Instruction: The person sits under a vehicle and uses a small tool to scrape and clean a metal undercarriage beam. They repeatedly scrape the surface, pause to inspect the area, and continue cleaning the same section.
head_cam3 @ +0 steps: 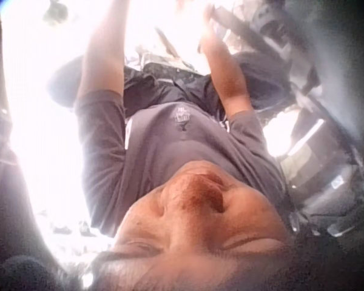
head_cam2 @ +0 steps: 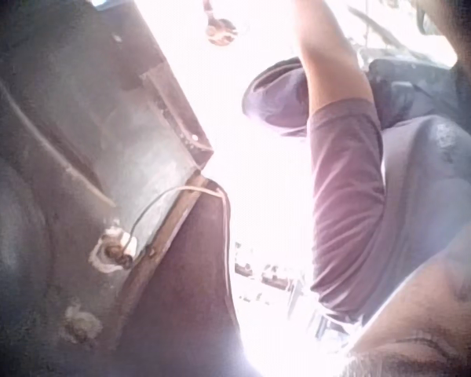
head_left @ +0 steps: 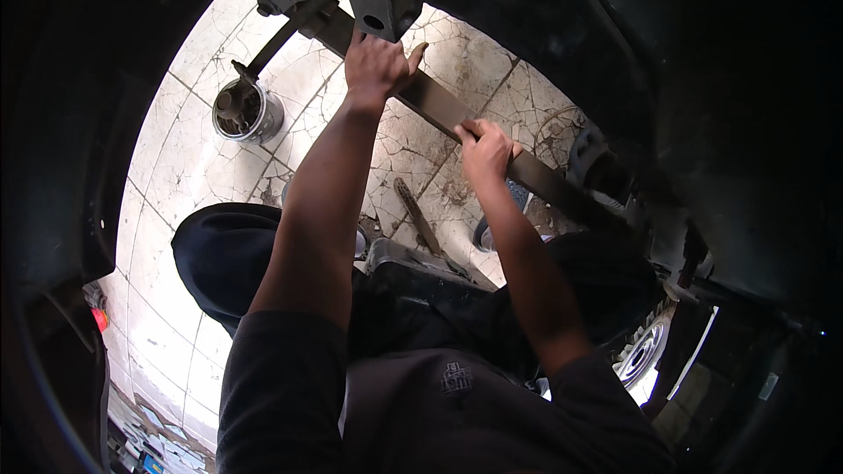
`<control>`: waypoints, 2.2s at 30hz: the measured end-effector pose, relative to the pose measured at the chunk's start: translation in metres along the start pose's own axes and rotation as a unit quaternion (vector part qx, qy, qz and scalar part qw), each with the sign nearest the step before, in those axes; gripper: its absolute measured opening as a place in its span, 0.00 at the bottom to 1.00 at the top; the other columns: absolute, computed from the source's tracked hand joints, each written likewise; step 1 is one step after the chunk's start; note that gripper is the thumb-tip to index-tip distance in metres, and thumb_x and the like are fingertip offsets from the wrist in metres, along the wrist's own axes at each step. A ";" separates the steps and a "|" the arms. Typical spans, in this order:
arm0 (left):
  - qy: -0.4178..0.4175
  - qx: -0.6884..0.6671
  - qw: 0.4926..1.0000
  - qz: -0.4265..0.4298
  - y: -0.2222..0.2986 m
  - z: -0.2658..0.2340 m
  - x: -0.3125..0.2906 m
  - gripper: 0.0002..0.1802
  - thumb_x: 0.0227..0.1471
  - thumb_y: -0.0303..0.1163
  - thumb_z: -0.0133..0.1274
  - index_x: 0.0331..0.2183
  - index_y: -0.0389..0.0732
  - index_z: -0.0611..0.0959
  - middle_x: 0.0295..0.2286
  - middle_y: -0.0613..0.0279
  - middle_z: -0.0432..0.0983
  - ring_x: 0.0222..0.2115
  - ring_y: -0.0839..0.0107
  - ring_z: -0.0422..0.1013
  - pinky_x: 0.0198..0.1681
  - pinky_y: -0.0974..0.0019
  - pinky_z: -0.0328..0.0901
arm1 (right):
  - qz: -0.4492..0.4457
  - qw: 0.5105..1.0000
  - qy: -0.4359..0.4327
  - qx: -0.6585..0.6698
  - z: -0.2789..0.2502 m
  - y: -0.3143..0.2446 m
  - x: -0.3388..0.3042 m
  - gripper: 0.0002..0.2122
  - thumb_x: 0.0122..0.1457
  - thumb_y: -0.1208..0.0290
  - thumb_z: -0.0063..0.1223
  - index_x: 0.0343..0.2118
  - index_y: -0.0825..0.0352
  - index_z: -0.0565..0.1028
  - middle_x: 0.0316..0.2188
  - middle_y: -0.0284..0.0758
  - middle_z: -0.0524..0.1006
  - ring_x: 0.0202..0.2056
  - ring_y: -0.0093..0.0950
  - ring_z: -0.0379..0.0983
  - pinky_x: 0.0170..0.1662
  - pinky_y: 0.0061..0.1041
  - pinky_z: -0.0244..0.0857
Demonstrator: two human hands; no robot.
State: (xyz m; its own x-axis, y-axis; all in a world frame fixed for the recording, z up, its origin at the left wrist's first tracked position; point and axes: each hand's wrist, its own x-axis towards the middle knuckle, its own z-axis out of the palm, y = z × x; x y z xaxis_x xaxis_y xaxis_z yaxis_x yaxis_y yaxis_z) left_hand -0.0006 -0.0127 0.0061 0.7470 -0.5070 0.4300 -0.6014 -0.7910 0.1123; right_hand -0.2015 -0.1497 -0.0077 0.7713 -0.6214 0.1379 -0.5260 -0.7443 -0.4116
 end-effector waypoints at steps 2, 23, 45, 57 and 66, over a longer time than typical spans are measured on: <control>-0.069 -0.017 0.997 -0.018 0.008 -0.007 0.006 0.36 0.63 0.63 0.42 0.27 0.43 0.90 0.26 0.52 0.84 0.37 0.61 0.78 0.59 0.55 0.55 | 0.058 0.998 -0.008 -0.011 0.004 0.006 0.021 0.11 0.55 0.56 0.69 0.30 0.58 0.83 0.31 0.37 0.81 0.39 0.41 0.77 0.48 0.44 0.54; 0.084 -0.009 0.996 0.030 -0.006 0.009 -0.001 0.31 0.59 0.60 0.53 0.17 0.46 0.84 0.17 0.56 0.79 0.20 0.58 0.77 0.45 0.55 0.66 | 0.094 0.995 -0.018 0.036 0.010 0.016 0.018 0.11 0.54 0.55 0.69 0.31 0.57 0.85 0.31 0.37 0.85 0.38 0.40 0.79 0.47 0.47 0.57; 0.032 -0.011 0.999 0.016 -0.001 0.001 0.007 0.33 0.61 0.61 0.48 0.20 0.44 0.87 0.23 0.53 0.83 0.26 0.58 0.80 0.49 0.57 0.65 | 0.095 0.993 0.037 0.062 0.027 0.005 0.026 0.12 0.53 0.62 0.72 0.32 0.65 0.84 0.30 0.41 0.84 0.37 0.42 0.78 0.47 0.37 0.65; 0.029 -0.020 0.999 0.011 0.000 0.003 0.000 0.34 0.62 0.61 0.47 0.20 0.44 0.87 0.22 0.53 0.82 0.24 0.57 0.79 0.50 0.58 0.65 | 0.118 0.993 0.007 0.029 0.016 -0.001 0.018 0.12 0.53 0.55 0.70 0.32 0.57 0.85 0.33 0.34 0.86 0.39 0.40 0.78 0.50 0.44 0.55; -0.039 -0.009 0.999 -0.004 -0.001 -0.006 0.001 0.32 0.62 0.61 0.47 0.24 0.44 0.88 0.25 0.54 0.84 0.26 0.58 0.80 0.51 0.58 0.64 | 0.101 0.993 -0.029 0.058 0.006 -0.012 -0.002 0.11 0.53 0.61 0.71 0.33 0.62 0.84 0.34 0.41 0.82 0.41 0.45 0.77 0.48 0.46 0.60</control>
State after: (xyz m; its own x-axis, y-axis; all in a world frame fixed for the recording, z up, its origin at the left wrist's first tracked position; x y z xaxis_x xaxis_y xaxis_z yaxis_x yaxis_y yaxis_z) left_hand -0.0014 -0.0105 0.0116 0.7716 -0.5262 0.3574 -0.5993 -0.7897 0.1312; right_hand -0.1951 -0.1381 -0.0087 0.6751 -0.7376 -0.0098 -0.6306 -0.5702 -0.5265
